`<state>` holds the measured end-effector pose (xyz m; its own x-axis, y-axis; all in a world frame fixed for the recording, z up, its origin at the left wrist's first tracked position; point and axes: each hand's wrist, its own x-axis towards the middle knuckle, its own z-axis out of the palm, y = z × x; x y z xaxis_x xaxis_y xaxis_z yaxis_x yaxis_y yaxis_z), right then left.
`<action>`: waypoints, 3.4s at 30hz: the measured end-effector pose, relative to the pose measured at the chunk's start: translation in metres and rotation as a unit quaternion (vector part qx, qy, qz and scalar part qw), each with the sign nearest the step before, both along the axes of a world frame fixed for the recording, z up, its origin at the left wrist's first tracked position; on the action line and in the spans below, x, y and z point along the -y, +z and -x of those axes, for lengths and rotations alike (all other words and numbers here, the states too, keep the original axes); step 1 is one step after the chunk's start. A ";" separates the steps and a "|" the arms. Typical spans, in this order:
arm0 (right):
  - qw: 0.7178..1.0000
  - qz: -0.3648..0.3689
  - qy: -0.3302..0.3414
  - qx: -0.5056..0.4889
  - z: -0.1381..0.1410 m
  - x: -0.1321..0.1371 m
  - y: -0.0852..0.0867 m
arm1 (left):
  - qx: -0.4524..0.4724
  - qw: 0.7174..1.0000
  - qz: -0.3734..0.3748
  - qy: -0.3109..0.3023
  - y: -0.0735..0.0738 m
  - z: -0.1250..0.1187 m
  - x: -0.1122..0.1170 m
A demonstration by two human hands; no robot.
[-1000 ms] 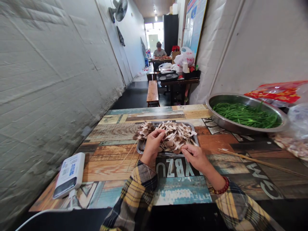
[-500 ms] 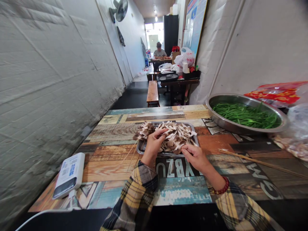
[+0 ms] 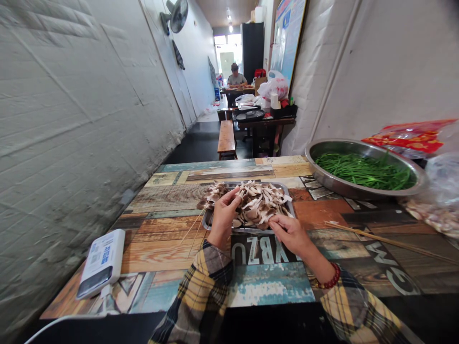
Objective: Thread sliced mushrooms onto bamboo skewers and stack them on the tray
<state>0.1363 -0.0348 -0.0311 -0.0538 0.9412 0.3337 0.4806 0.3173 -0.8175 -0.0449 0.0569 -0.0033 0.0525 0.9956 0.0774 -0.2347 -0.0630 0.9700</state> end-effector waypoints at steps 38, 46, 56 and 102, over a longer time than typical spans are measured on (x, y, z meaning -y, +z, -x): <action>1.000 0.015 -0.005 0.005 0.003 0.000 -0.003 | 0.086 0.995 0.022 -0.046 -0.004 -0.011 0.007; 1.000 0.015 -0.013 0.005 0.003 -0.001 -0.003 | 0.037 0.999 -0.014 -0.035 -0.004 -0.012 0.008; 1.000 0.017 -0.016 0.003 0.002 -0.001 -0.004 | -0.002 0.999 -0.038 -0.038 -0.002 -0.013 0.010; 0.999 -0.021 -0.030 0.014 0.005 0.001 -0.003 | -0.019 0.991 0.023 -0.128 -0.008 -0.017 0.016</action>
